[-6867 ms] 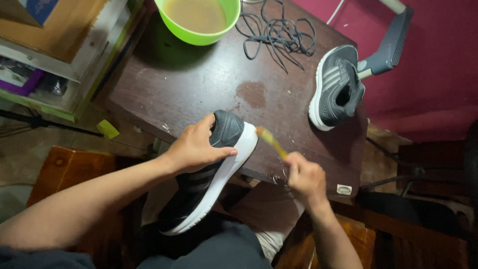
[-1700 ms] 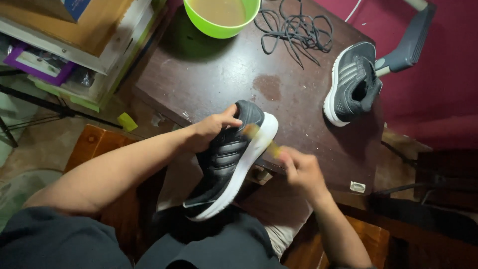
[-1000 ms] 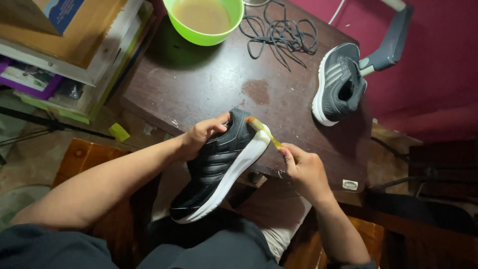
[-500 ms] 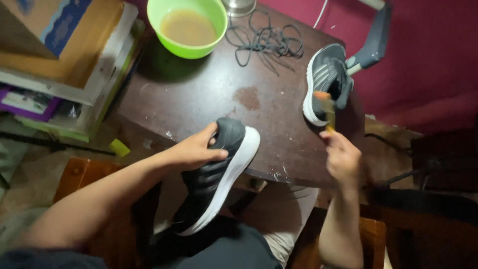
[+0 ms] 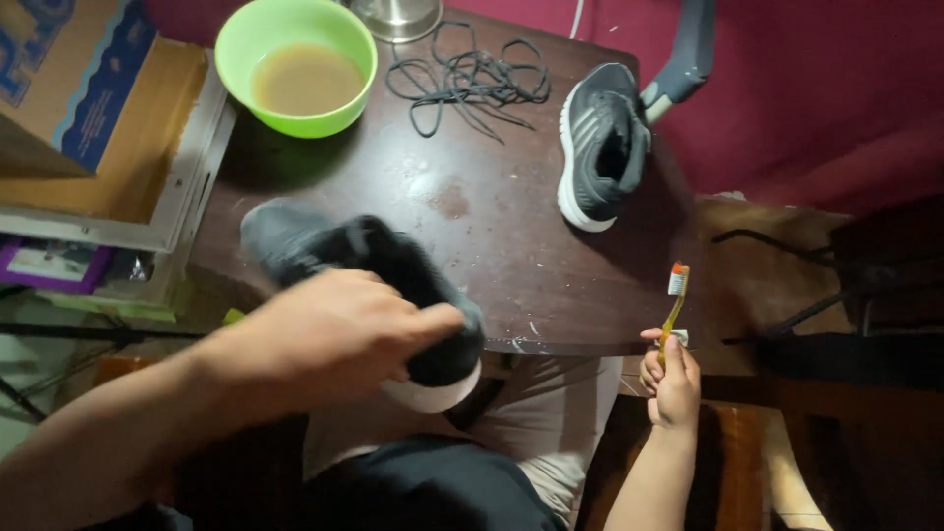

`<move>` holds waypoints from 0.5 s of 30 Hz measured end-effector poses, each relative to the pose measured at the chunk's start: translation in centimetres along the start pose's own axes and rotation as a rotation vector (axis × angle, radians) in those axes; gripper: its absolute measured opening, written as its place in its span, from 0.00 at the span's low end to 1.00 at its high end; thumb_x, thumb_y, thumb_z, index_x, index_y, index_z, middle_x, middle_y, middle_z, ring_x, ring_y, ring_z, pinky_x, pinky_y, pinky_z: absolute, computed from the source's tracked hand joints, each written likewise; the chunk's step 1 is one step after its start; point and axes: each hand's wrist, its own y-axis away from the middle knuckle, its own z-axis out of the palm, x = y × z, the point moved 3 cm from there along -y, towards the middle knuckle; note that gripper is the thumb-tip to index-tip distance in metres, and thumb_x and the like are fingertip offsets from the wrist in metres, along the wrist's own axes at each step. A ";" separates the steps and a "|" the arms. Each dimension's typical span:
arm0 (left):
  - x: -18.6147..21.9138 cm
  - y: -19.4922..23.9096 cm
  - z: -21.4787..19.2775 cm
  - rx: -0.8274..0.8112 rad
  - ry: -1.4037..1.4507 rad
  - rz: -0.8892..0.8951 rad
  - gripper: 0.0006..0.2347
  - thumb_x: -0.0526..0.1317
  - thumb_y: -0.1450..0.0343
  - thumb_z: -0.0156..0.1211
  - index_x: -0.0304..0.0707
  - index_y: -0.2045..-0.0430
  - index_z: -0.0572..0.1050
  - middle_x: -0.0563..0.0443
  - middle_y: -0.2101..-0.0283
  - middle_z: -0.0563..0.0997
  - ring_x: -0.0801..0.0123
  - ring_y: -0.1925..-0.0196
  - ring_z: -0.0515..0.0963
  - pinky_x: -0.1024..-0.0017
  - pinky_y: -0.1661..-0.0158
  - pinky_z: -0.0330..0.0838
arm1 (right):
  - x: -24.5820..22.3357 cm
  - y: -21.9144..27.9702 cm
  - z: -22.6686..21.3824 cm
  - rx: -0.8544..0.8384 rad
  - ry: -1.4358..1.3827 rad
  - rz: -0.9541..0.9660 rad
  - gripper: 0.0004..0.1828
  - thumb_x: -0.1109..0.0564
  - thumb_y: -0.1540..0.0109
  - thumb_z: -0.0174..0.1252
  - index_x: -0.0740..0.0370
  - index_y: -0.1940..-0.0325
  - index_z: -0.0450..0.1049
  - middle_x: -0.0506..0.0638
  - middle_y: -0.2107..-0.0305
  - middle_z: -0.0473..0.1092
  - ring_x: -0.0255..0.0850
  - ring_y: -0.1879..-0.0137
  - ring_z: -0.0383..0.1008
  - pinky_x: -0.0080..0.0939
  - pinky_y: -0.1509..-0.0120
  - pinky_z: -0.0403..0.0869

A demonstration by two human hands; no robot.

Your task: The person cleans a grey and white sneaker using a yellow toothbrush and a liquid solution from a green bowl. They scrub the shoe's sole, upper fabric, and white midsole, repeatedly dipping the brush into the bowl to wet it.

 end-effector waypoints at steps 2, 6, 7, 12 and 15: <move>1.1 -2.6 1.5 0.201 -0.190 0.283 0.19 0.37 0.34 0.54 0.49 0.46 0.71 0.56 0.76 0.81 0.55 0.74 0.80 0.48 0.57 0.66 | -0.1 0.1 -0.5 -0.012 -0.078 -0.035 0.22 0.43 0.26 0.43 0.64 0.51 0.71 0.40 0.86 0.49 0.28 0.83 0.45 0.29 0.80 0.43; 0.4 -8.8 2.2 0.289 -0.319 0.364 0.15 0.32 0.37 0.55 0.54 0.58 0.71 0.56 0.80 0.78 0.55 0.76 0.79 0.47 0.47 0.63 | -0.7 0.2 -0.8 -0.020 -0.120 -0.083 0.22 0.44 0.26 0.42 0.64 0.51 0.73 0.40 0.86 0.50 0.28 0.83 0.45 0.29 0.80 0.44; 0.2 -10.0 2.6 0.291 -0.360 0.368 0.15 0.30 0.35 0.55 0.54 0.58 0.73 0.56 0.80 0.78 0.56 0.75 0.79 0.46 0.42 0.61 | -0.9 0.2 -0.9 -0.001 -0.138 -0.133 0.17 0.43 0.31 0.50 0.58 0.60 0.67 0.40 0.85 0.49 0.27 0.83 0.46 0.28 0.80 0.44; 3.3 -14.1 4.9 0.317 -0.481 0.473 0.20 0.29 0.35 0.56 0.61 0.53 0.76 0.58 0.84 0.77 0.62 0.80 0.78 0.50 0.41 0.61 | -2.3 2.6 2.0 -0.200 -0.211 -0.388 0.22 0.72 0.43 0.59 0.49 0.62 0.57 0.43 0.68 0.55 0.32 0.65 0.58 0.28 0.59 0.67; 7.1 -15.7 6.3 0.368 -0.492 0.496 0.17 0.38 0.36 0.58 0.69 0.56 0.78 0.58 0.84 0.79 0.58 0.74 0.82 0.47 0.36 0.56 | -6.1 6.4 6.5 -0.268 -0.052 -0.537 0.38 0.49 0.55 0.79 0.43 0.56 0.56 0.52 0.43 0.61 0.34 0.49 0.62 0.28 0.59 0.64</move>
